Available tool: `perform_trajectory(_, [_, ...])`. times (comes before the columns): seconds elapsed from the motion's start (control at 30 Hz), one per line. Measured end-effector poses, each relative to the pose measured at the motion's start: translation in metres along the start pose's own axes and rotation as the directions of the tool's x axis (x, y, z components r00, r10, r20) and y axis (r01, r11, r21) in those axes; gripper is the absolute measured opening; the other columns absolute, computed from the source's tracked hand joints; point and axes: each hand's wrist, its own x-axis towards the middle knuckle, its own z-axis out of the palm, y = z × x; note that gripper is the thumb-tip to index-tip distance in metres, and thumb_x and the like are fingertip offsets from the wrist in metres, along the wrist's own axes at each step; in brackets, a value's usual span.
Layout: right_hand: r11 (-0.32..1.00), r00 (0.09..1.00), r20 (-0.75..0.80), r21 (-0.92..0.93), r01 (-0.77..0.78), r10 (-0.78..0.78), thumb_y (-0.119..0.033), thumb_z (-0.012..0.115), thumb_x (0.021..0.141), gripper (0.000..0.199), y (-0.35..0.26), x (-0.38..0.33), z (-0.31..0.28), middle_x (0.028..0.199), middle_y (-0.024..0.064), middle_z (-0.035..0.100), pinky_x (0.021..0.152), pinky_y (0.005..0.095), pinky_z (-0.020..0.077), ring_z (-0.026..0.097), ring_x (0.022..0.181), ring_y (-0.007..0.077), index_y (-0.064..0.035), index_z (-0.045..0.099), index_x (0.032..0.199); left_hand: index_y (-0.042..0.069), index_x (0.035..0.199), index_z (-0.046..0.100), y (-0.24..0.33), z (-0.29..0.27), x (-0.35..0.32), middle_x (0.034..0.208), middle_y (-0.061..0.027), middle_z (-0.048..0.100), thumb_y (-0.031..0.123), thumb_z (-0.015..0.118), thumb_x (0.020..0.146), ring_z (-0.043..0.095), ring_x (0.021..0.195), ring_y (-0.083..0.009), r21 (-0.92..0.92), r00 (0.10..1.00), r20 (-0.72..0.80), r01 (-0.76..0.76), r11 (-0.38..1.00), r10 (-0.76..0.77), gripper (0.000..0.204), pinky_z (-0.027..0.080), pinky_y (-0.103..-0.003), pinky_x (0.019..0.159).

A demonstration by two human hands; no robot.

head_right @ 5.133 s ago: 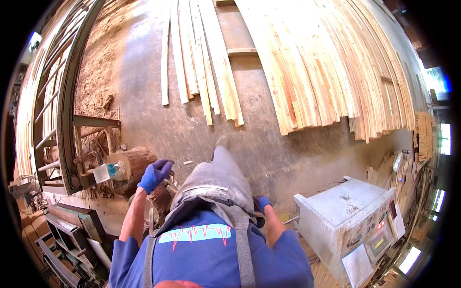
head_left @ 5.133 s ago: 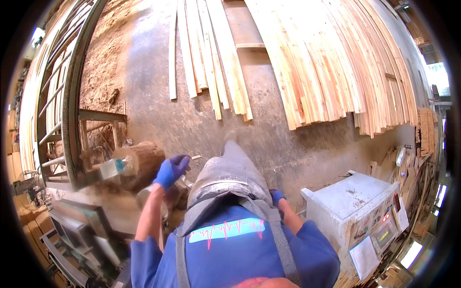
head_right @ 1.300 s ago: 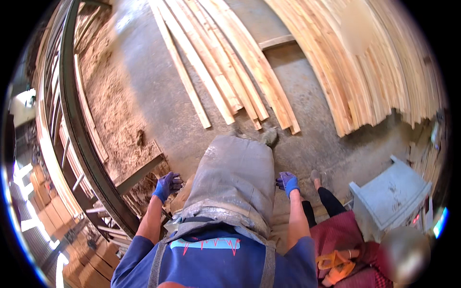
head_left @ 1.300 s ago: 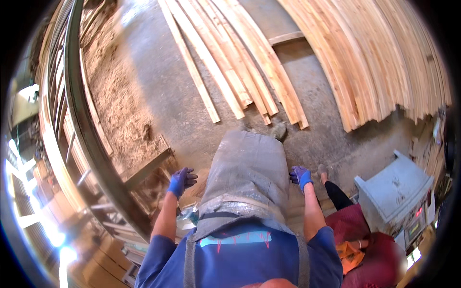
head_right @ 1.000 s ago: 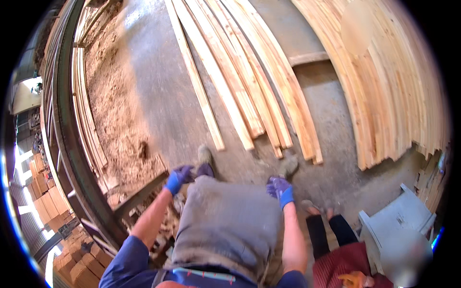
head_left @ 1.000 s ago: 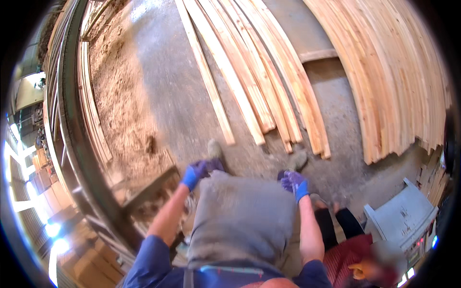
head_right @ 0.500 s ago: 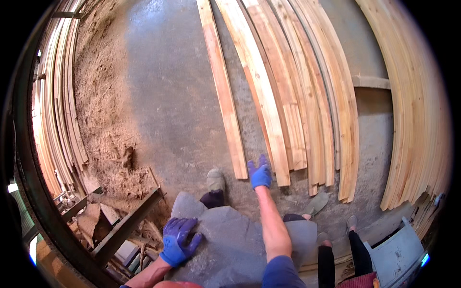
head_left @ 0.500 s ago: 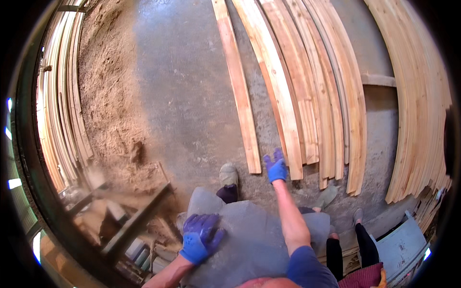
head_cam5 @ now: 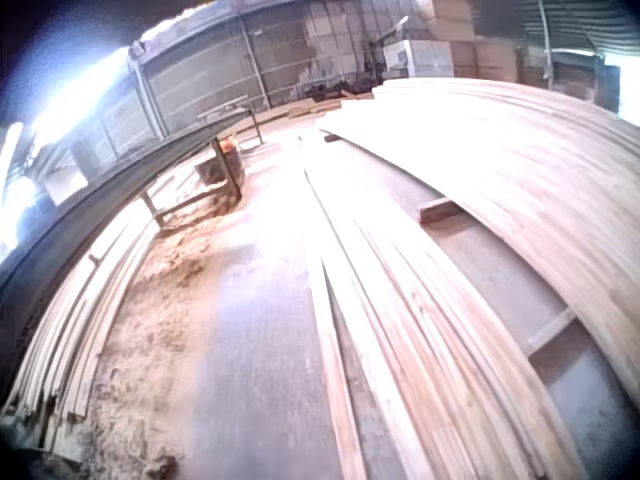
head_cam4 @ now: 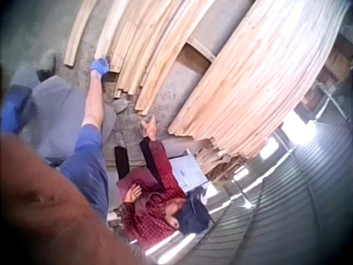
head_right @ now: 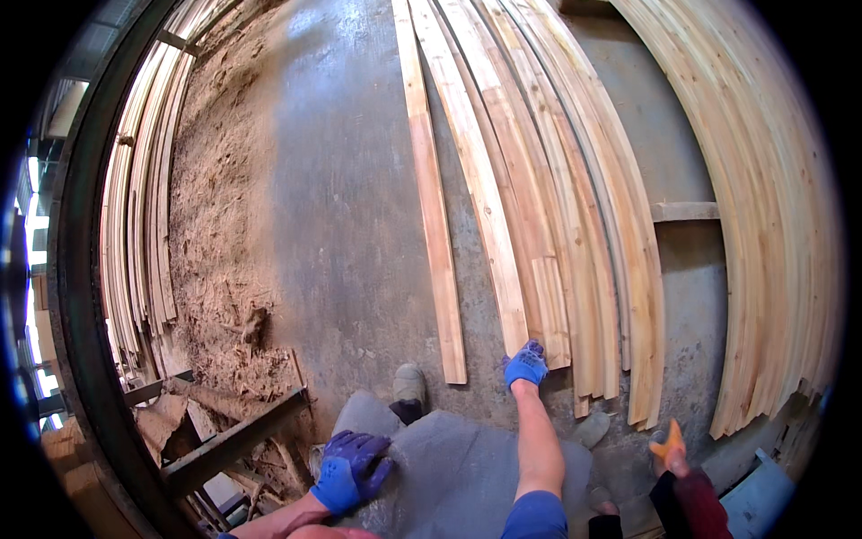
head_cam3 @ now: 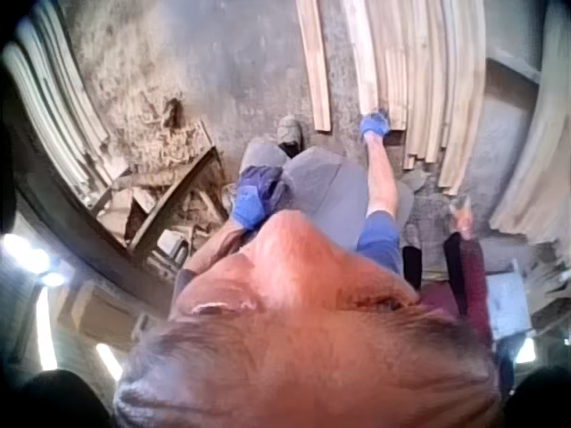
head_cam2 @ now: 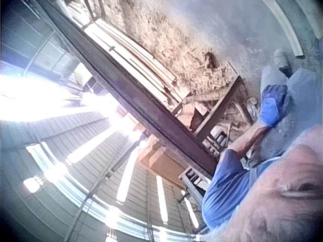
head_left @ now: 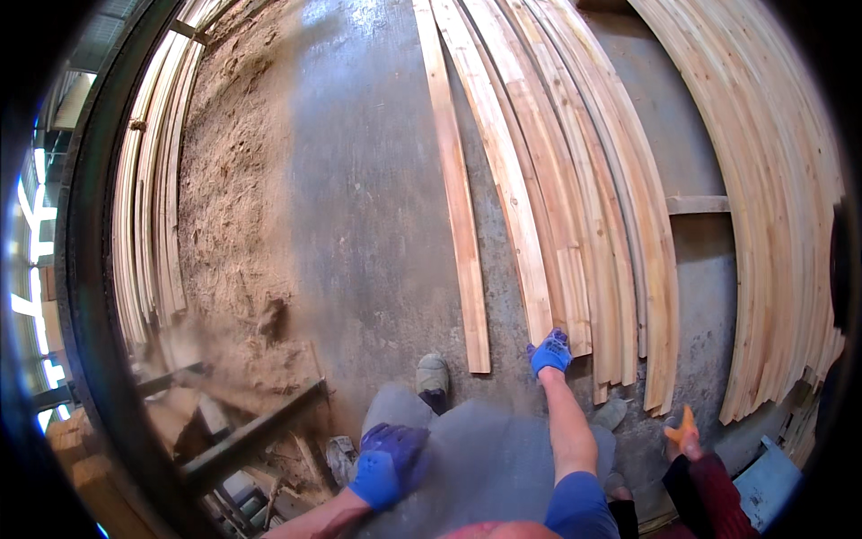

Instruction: The person picks up long wooden planks from a pile on the floor and places them onto a metal rack. They use a white block to wipe the surface of the rack and the planks. The person continues to stack the planks on the rack, occasionally adjusting their position.

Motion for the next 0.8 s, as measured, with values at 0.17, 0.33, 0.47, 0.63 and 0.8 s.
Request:
perform_trajectory(0.17, [0.957, 0.97, 0.041, 0.176, 0.23, -0.24, -0.063, 0.076, 0.07, 0.079, 0.027, -0.061, -0.115, 0.108, 0.028, 0.067, 0.086, 0.0458, 0.0535, 0.067, 0.1, 0.041, 0.0021, 0.06, 0.112, 0.005, 0.104, 0.07, 0.038, 0.004, -0.012, 0.095, -0.0183, 0.07, 0.026, 0.068, 0.083, 0.064, 0.087, -0.0382, 0.049, 0.992, 0.102, 0.063, 0.997, -0.068, 0.03, 0.049, -0.047, 0.081])
perform_trajectory(0.33, [0.499, 0.82, 0.08, 0.825, 0.265, -0.567, -0.053, 0.078, 0.079, 0.071, 0.036, -0.183, -0.267, 0.106, 0.0234, 0.07, 0.086, 0.0394, 0.0535, 0.069, 0.098, 0.0321, 0.0052, 0.062, 0.117, 0.011, 0.102, 0.071, 0.06, 0.042, -0.052, 0.094, -0.0184, 0.07, 0.036, 0.064, 0.086, 0.067, 0.089, -0.0377, -0.01, 0.996, 0.012, 0.083, 0.997, -0.083, 0.031, 0.051, -0.045, 0.081])
perform_trajectory(0.47, [0.124, 0.784, -0.001, 0.987, 0.1, -0.621, -0.04, 0.078, 0.084, 0.053, 0.048, -0.271, -0.383, 0.094, 0.0172, 0.073, 0.075, 0.0357, 0.054, 0.069, 0.086, 0.02, 0.0062, 0.066, 0.108, 0.003, 0.12, 0.067, 0.078, 0.044, -0.066, 0.114, -0.0082, 0.07, 0.043, 0.056, 0.098, 0.063, 0.105, -0.0175, -0.703, 0.93, 0.249, 0.366, 0.61, -0.271, 0.047, 0.048, -0.033, 0.097])
perform_trajectory(0.63, [0.35, 0.756, -0.015, 0.88, 0.321, -0.655, -0.059, 0.068, 0.084, 0.066, 0.058, -0.361, -0.465, 0.085, 0.0242, 0.07, 0.069, 0.0423, 0.0534, 0.07, 0.079, 0.0333, 0.0048, 0.066, 0.099, 0.002, 0.114, 0.06, 0.173, 0.005, -0.085, 0.104, -0.0094, 0.061, 0.045, 0.035, 0.107, 0.059, 0.089, -0.0185, -0.939, 0.895, 0.318, 0.249, -0.239, -0.313, 0.05, 0.05, -0.036, 0.09])
perform_trajectory(0.8, [0.474, 0.79, 0.144, 0.857, 0.201, -0.596, -0.062, 0.061, 0.085, 0.064, 0.057, -0.444, -0.417, 0.094, 0.0244, 0.069, 0.076, 0.0445, 0.0525, 0.069, 0.088, 0.0376, -0.0036, 0.065, 0.11, 0.002, 0.141, 0.042, 0.308, -0.085, -0.104, 0.128, -0.0179, 0.059, 0.059, 0.046, 0.097, 0.06, 0.111, -0.0342, -0.976, 0.98, 0.199, 0.197, -0.092, -0.018, 0.072, 0.049, -0.046, 0.098])
